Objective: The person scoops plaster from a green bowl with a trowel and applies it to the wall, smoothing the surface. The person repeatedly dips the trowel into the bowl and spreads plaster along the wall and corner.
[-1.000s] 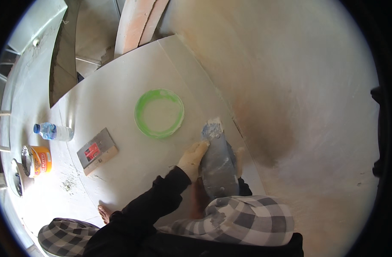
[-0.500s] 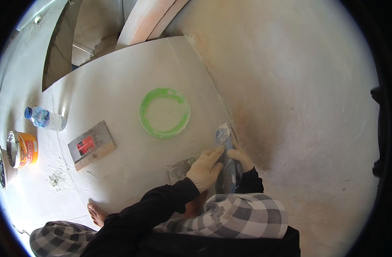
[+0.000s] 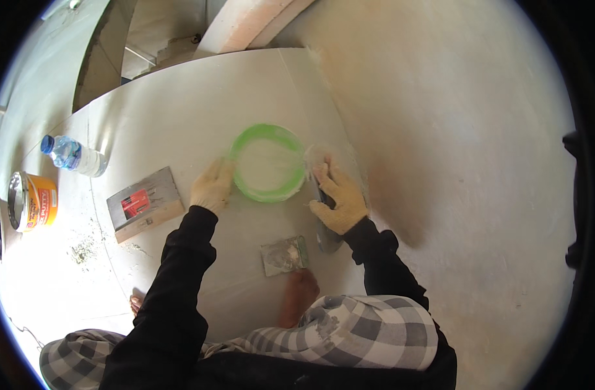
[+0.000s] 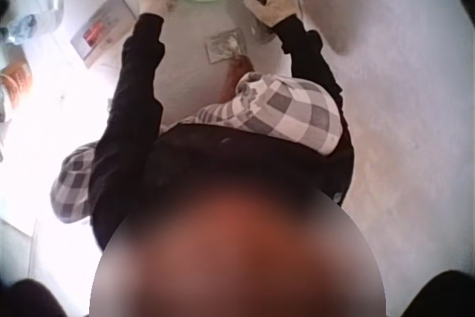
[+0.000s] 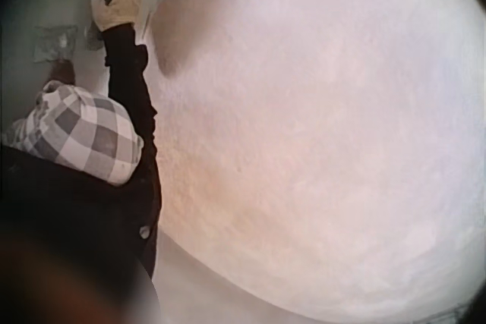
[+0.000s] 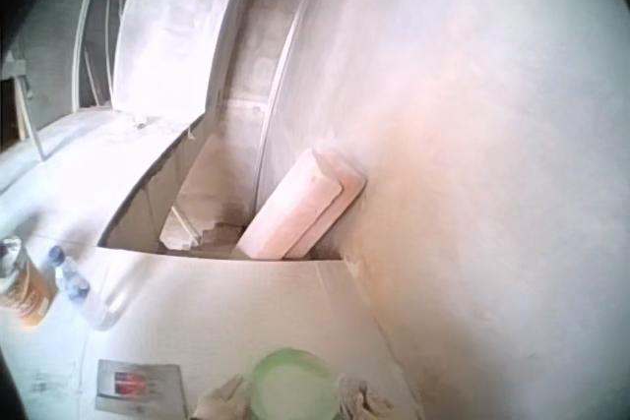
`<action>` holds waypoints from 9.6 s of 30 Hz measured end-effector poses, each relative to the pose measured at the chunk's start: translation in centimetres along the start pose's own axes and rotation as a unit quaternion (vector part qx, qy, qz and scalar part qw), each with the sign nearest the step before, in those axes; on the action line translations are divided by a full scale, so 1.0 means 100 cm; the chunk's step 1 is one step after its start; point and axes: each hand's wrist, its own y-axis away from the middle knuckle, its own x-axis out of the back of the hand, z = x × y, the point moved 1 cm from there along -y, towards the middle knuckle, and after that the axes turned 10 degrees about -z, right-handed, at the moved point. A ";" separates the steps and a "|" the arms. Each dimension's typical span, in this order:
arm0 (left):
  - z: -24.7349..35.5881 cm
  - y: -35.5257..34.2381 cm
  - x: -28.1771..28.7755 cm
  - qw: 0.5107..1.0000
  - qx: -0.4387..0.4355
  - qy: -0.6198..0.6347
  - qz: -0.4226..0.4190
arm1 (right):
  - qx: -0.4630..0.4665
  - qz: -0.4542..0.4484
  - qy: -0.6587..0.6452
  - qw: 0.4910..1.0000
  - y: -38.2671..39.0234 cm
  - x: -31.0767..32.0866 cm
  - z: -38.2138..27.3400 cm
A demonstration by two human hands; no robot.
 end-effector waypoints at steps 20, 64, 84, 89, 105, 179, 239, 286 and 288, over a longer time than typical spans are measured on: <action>0.002 -0.014 0.022 0.994 0.093 0.063 -0.005 | -0.198 -0.190 0.280 0.920 0.013 0.015 -0.016; -0.017 0.048 -0.032 0.850 -0.122 -0.490 0.153 | -0.358 -0.169 -0.042 0.917 0.146 0.102 0.037; 0.015 -0.031 0.008 0.988 0.004 0.148 0.051 | -0.061 -0.150 -0.933 0.320 0.074 0.021 0.018; 0.012 -0.029 -0.001 0.989 -0.053 0.127 0.052 | -0.114 -0.130 -0.866 0.469 0.081 0.031 0.031; 0.021 -0.027 -0.003 0.989 0.100 0.089 0.063 | 0.093 -0.265 0.074 0.957 -0.001 0.049 -0.061; -0.010 0.064 -0.028 0.819 -0.186 -0.534 0.099 | -0.297 -0.104 0.160 0.936 0.029 0.056 0.027; 0.088 0.004 -0.016 0.980 -0.161 -0.118 -0.007 | -0.114 -0.409 -0.301 0.854 -0.107 0.136 -0.026; 0.077 -0.030 -0.008 0.994 0.006 -0.103 -0.025 | 0.190 -0.043 -0.007 0.981 -0.007 0.056 0.005; 0.090 -0.035 -0.008 0.988 0.011 -0.150 -0.033 | 0.202 -0.071 0.073 0.974 -0.023 0.059 -0.006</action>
